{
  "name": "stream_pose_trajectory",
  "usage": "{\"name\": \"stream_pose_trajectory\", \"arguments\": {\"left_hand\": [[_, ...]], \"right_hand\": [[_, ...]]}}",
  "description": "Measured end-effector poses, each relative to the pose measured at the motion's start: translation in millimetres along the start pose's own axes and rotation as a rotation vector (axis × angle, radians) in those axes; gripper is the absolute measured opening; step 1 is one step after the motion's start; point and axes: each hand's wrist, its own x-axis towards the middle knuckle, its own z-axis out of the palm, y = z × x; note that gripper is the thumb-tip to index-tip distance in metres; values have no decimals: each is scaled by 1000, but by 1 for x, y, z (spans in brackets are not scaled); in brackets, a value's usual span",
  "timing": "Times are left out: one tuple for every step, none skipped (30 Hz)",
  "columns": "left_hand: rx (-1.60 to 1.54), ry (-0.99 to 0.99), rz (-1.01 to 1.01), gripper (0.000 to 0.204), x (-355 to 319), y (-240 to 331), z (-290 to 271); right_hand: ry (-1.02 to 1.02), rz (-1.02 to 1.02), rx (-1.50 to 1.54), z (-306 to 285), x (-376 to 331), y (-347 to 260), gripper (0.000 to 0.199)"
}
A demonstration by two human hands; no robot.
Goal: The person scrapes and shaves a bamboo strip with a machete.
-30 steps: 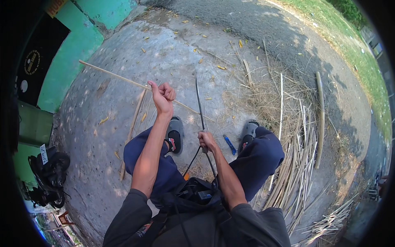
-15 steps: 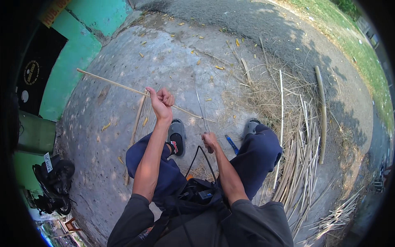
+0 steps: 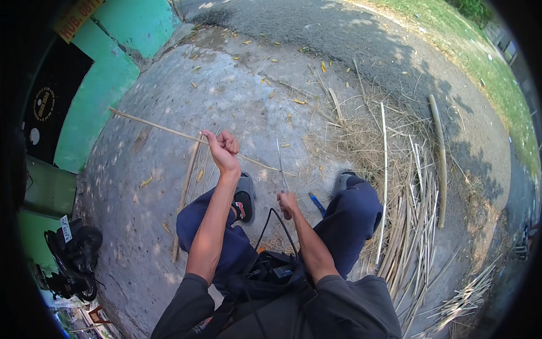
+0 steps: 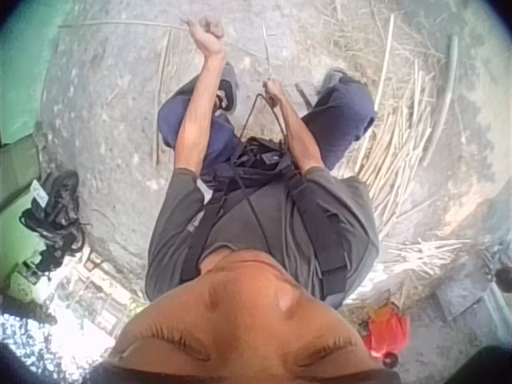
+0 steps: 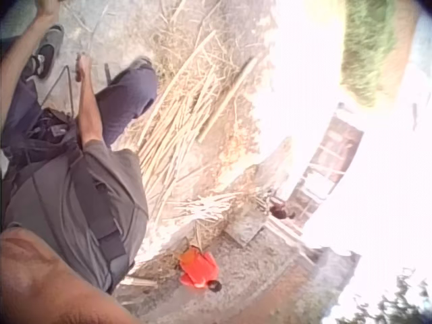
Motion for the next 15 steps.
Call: {"name": "stream_pose_trajectory", "arguments": {"left_hand": [[-7, 28, 0, 78, -4, -1, -1], [-16, 54, -2, 78, -5, -3, -2], [-18, 56, -4, 78, -2, -3, -3], [-12, 80, 6, 78, 1, -2, -6], [-4, 106, 17, 78, 3, -1, -9], [-2, 119, 14, 78, 2, -1, -12], [-1, 126, 23, 78, 3, 0, -10], [1, 134, 33, 78, 4, 1, -9], [-1, 136, 33, 78, 2, 0, -7], [12, 145, 37, 78, 1, -2, -4], [24, 153, 42, 78, 1, -3, -2], [23, 151, 46, 78, 0, -3, -2], [32, 161, 41, 78, -2, -3, -3], [41, 171, 35, 78, -2, -4, -4], [41, 170, 36, 78, 0, -3, -6]], "right_hand": [[-2, 1, -2, 3, -1, -1, 16], [-43, 0, 80, 6, 0, -1, 17], [-82, -1, 163, 9, 0, -2, 17], [-83, 8, 157, 13, -3, -7, 17], [-188, -10, 182, 19, -7, -15, 18], [-294, -26, 209, 23, -11, -23, 19], [-340, -44, 223, 21, -9, -25, 19], [-338, -43, 220, 19, -9, -25, 19], [-307, -37, 170, 16, -10, -24, 20], [-276, -35, 121, 13, -7, -23, 20], [-278, -39, 120, 10, -7, -20, 20], [-223, -18, 72, 8, -7, -16, 21], [-169, 7, 24, 8, -11, -15, 22], [-170, 5, 24, 11, -11, -17, 22], [-180, 15, 125, 14, -10, -20, 21]]}}
